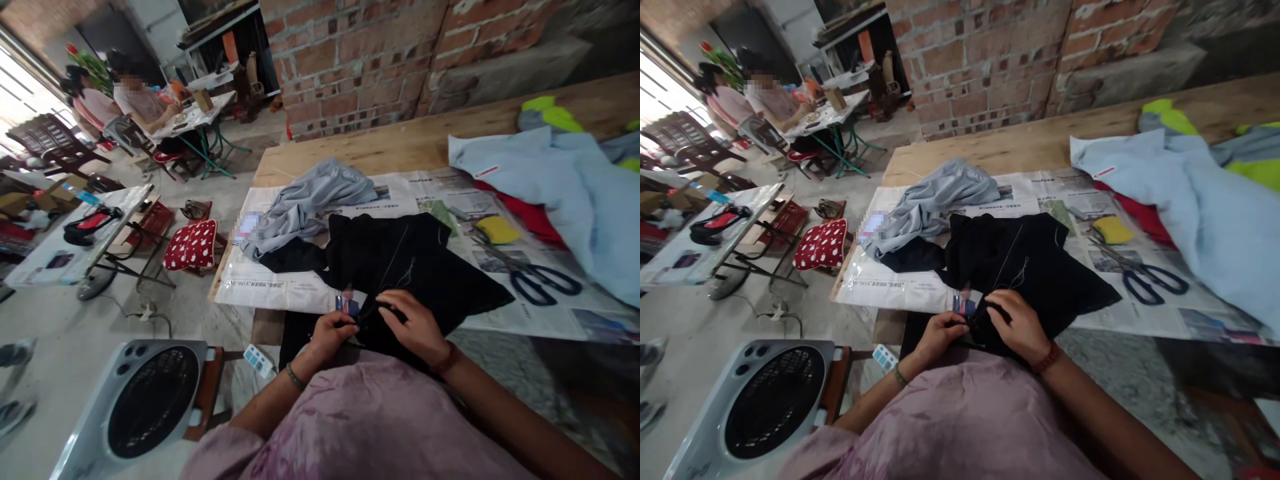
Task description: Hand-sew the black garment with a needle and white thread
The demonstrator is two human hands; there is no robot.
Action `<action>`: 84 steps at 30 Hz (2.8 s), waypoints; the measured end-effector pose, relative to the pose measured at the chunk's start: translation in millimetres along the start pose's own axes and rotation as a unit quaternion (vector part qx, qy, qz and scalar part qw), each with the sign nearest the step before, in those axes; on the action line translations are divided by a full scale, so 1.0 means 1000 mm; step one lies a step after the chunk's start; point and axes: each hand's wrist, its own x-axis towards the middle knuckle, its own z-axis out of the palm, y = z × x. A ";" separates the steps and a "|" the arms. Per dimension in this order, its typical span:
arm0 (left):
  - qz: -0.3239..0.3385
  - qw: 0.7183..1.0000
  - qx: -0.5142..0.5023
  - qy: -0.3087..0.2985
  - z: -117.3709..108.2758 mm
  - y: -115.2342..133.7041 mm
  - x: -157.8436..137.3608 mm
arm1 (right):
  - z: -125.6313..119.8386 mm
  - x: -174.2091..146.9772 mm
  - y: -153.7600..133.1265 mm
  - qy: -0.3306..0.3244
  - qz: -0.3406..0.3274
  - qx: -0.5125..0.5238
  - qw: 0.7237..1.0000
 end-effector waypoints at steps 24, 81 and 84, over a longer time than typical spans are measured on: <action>-0.071 0.992 -0.066 -0.082 -0.003 -0.004 0.003 | 0.025 -0.021 0.000 -0.063 -0.136 -0.015 0.989; -0.013 0.995 0.074 -0.065 0.006 -0.006 0.007 | 0.024 -0.026 -0.005 0.015 -0.300 -0.068 0.952; -0.030 0.996 0.043 -0.072 0.007 -0.005 0.006 | 0.023 -0.025 -0.005 0.008 -0.296 -0.073 0.952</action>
